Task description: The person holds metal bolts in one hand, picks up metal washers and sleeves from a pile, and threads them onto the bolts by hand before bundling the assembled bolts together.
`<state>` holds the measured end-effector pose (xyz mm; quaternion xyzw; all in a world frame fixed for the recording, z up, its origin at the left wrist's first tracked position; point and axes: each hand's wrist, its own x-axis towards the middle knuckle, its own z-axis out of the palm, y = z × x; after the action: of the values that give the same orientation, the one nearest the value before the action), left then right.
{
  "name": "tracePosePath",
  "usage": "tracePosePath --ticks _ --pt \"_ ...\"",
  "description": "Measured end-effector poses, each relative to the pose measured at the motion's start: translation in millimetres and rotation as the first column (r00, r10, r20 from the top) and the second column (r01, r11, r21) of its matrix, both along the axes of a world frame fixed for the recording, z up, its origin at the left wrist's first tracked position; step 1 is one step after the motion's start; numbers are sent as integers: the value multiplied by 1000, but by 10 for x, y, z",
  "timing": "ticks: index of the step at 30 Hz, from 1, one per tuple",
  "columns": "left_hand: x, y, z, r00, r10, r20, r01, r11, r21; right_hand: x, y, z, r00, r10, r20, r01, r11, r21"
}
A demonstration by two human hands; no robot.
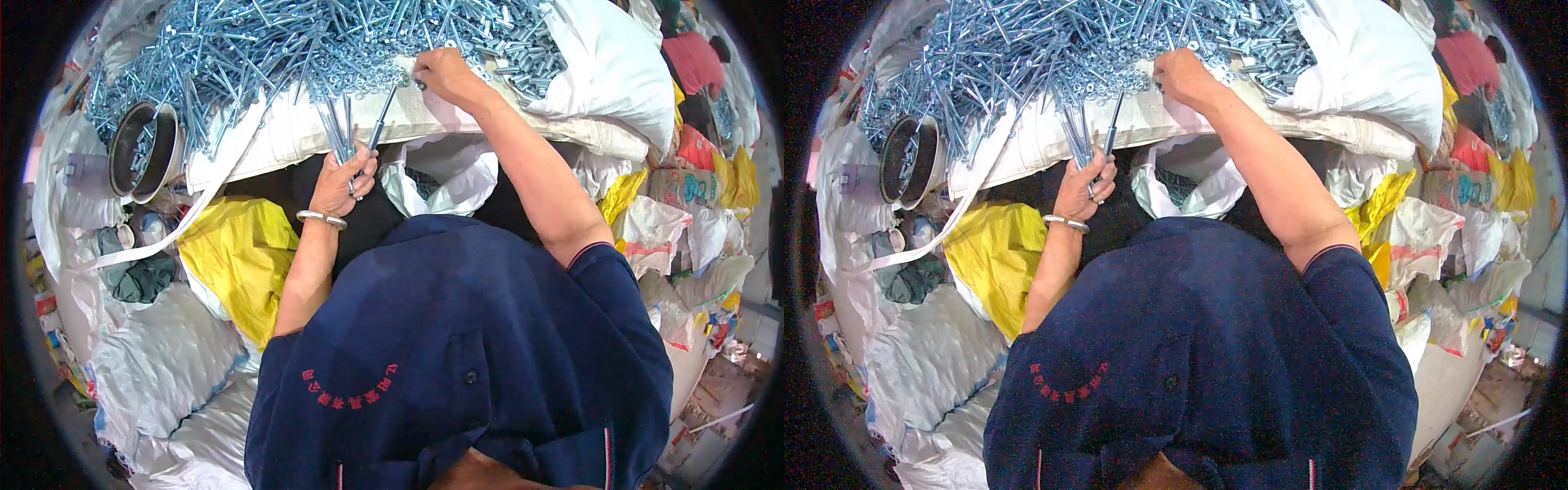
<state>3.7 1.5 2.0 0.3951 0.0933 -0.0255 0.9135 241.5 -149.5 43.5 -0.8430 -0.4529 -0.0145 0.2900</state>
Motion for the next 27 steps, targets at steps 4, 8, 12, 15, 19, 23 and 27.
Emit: tracePosePath --ticks 4,8,12,15,19,23,27 --pt "18 -25 -16 1000 5 -29 -6 999 -42 -30 34 32 998 -17 63 25 992 -121" --pt "15 -14 -49 1000 13 16 -12 998 -55 -69 106 47 991 -31 129 57 977 -206" --pt "15 -14 -39 999 30 -13 -31 996 -87 -49 64 10 995 -5 96 11 998 -63" --pt "16 -22 -12 999 35 -12 -36 997 -73 21 28 -133 982 36 184 -42 999 26" --pt "18 -16 -32 1000 22 17 -20 996 -87 21 37 33 999 4 38 -3 999 -34" --pt "22 -3 -62 999 19 36 -15 996 -90 -31 78 61 999 -29 21 33 967 -252" --pt "24 -4 -60 1000 20 12 -19 996 -91 117 29 -135 968 151 199 -133 986 -98"
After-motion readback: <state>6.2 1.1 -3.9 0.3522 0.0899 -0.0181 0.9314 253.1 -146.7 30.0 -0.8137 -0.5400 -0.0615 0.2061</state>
